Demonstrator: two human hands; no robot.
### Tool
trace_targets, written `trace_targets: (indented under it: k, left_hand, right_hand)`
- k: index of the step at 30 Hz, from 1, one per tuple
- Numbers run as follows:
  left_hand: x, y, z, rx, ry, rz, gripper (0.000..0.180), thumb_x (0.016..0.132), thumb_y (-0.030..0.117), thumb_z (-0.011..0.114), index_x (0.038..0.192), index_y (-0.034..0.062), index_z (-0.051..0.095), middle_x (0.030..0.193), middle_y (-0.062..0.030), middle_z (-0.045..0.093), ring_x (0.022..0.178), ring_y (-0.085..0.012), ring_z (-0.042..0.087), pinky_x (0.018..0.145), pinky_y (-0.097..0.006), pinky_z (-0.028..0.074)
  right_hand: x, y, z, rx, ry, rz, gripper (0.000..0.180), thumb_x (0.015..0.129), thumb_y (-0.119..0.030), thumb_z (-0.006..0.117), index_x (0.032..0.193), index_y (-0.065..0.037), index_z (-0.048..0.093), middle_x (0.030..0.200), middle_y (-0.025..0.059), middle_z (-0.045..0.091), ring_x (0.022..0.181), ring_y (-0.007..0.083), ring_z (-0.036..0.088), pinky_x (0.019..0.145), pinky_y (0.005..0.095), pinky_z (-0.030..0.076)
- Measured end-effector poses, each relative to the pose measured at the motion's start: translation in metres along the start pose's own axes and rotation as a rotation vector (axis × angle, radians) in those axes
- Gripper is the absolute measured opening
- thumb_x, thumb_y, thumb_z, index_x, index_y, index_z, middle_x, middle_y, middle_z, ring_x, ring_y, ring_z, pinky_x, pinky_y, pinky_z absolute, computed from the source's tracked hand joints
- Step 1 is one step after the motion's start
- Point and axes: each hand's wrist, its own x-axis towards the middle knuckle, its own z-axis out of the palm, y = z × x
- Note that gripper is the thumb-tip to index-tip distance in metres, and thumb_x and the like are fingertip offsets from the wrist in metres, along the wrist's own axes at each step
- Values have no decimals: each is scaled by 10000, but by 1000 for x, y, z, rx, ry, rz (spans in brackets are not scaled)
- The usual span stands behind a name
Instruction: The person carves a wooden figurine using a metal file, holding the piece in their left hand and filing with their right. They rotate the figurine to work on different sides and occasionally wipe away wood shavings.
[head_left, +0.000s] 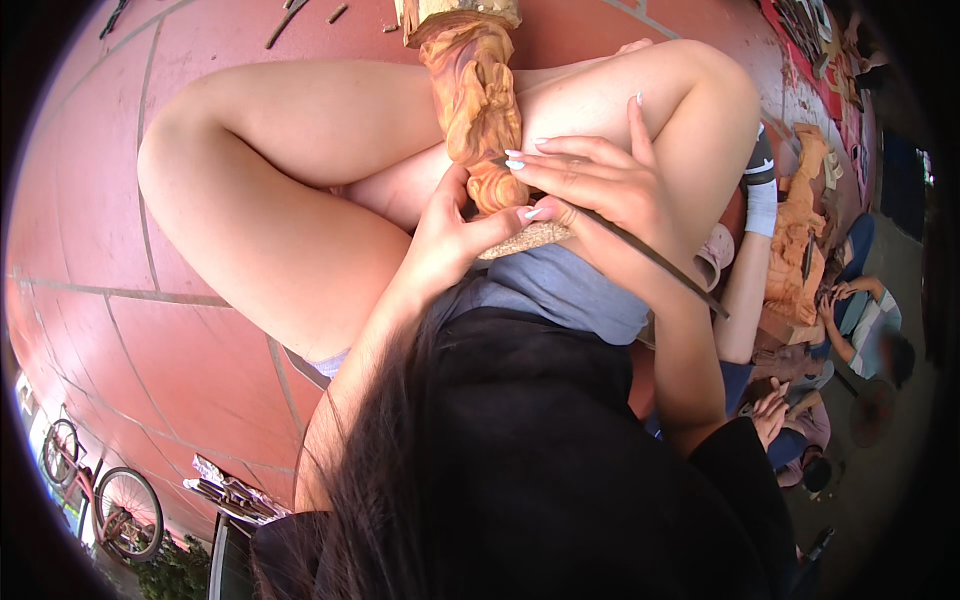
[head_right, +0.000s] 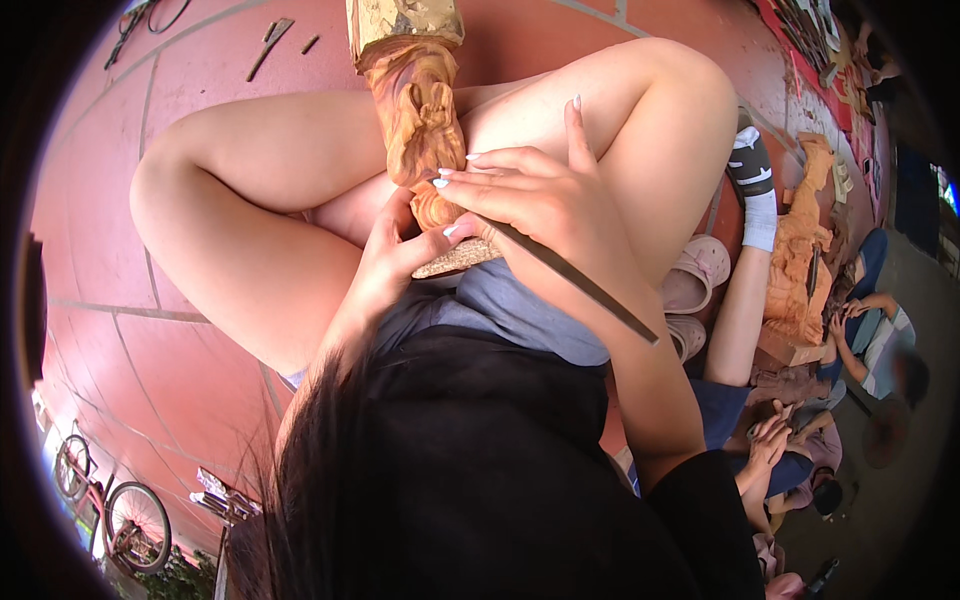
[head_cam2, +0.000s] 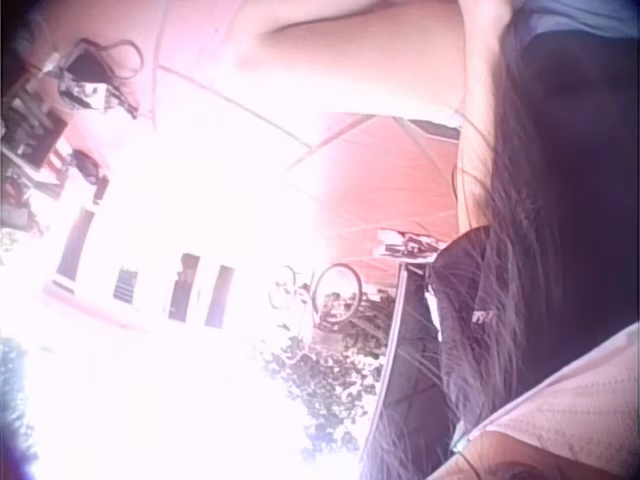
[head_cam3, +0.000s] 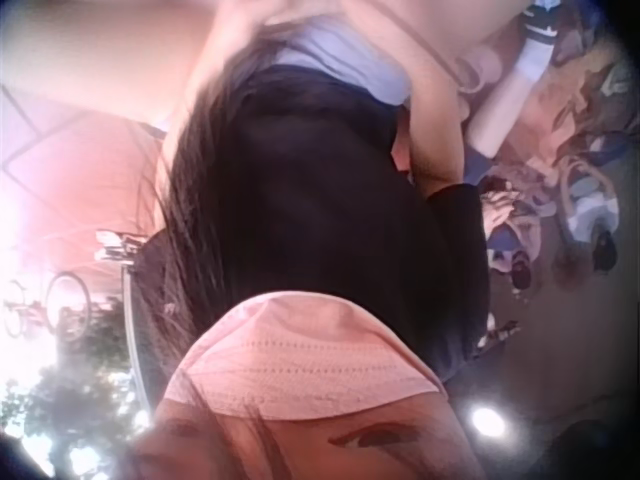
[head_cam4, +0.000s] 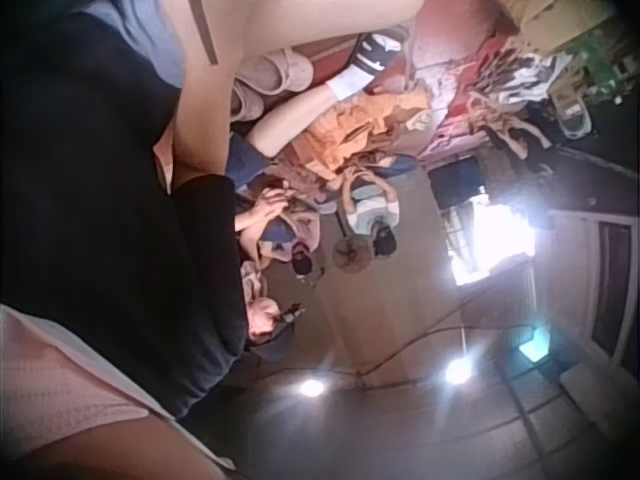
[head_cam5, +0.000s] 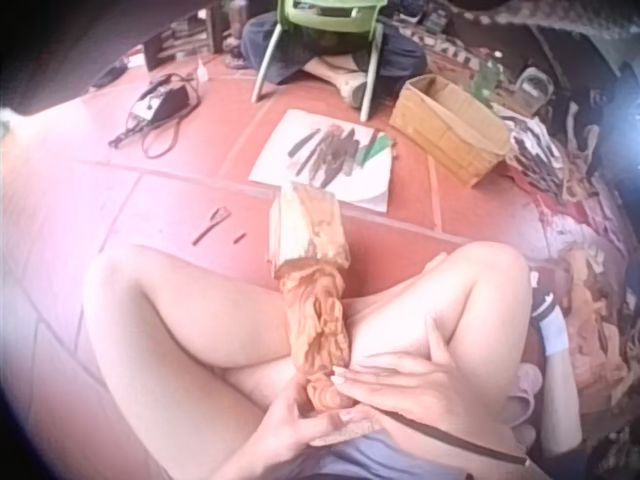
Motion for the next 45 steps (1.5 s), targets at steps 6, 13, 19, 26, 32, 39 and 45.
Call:
trace_targets:
  k: [6, 13, 19, 26, 32, 39, 45]
  left_hand:
    - [-5, 8, 2, -39, -22, -87, 682, 824, 92, 762, 1346, -73, 355, 1182, -141, 597, 1090, -181, 600, 975, -323, 474]
    - [-5, 2, 1, -57, -61, -79, 677, 832, 80, 748, 1357, -60, 344, 1166, -123, 603, 1084, -173, 592, 975, -330, 470]
    - [-3, -1, -1, -44, -71, -65, 681, 836, 61, 731, 1375, -52, 329, 1139, -108, 603, 1091, -171, 587, 973, -326, 471]
    - [-2, -3, 2, -74, -52, -48, 733, 824, 70, 740, 1391, -59, 294, 1185, -126, 577, 1114, -177, 577, 985, -330, 469]
    - [-3, -3, 2, -28, -18, -62, 735, 811, 77, 756, 1369, -84, 306, 1204, -124, 558, 1121, -167, 561, 976, -315, 468]
    - [-2, -10, -3, 0, -47, -46, 703, 792, 104, 783, 1324, -83, 363, 1172, -107, 560, 1107, -150, 547, 952, -295, 464]
    - [0, -13, -1, 6, -50, -19, 703, 791, 120, 782, 1318, -87, 365, 1174, -110, 565, 1101, -152, 554, 956, -295, 464]
  right_hand:
    - [1, 11, -13, 216, 57, 70, 173, 813, -137, 721, 982, -121, 754, 916, 12, 735, 968, 136, 670, 1185, 562, 123]
    - [23, 20, -11, 726, -127, 323, 102, 857, -74, 671, 928, -19, 719, 820, 68, 708, 776, 118, 650, 813, 290, 497]
    - [39, 25, -3, 623, -213, 158, 113, 891, -45, 648, 970, 23, 690, 904, 69, 691, 874, 140, 643, 813, 263, 493]
    - [37, 27, 26, 680, -102, 86, 82, 926, -69, 618, 920, 12, 626, 838, 60, 650, 814, 139, 611, 763, 277, 486]
    - [39, 23, 29, 471, -74, -33, 69, 901, -67, 629, 906, -4, 603, 786, 86, 610, 726, 218, 610, 686, 314, 487]
    - [40, 20, 24, 334, -127, -115, 91, 825, -33, 602, 901, 10, 580, 769, 178, 589, 672, 379, 579, 592, 439, 455]
    - [45, 20, 23, 353, -108, -147, 117, 820, -35, 620, 926, 9, 595, 740, 175, 579, 675, 369, 577, 598, 429, 452]
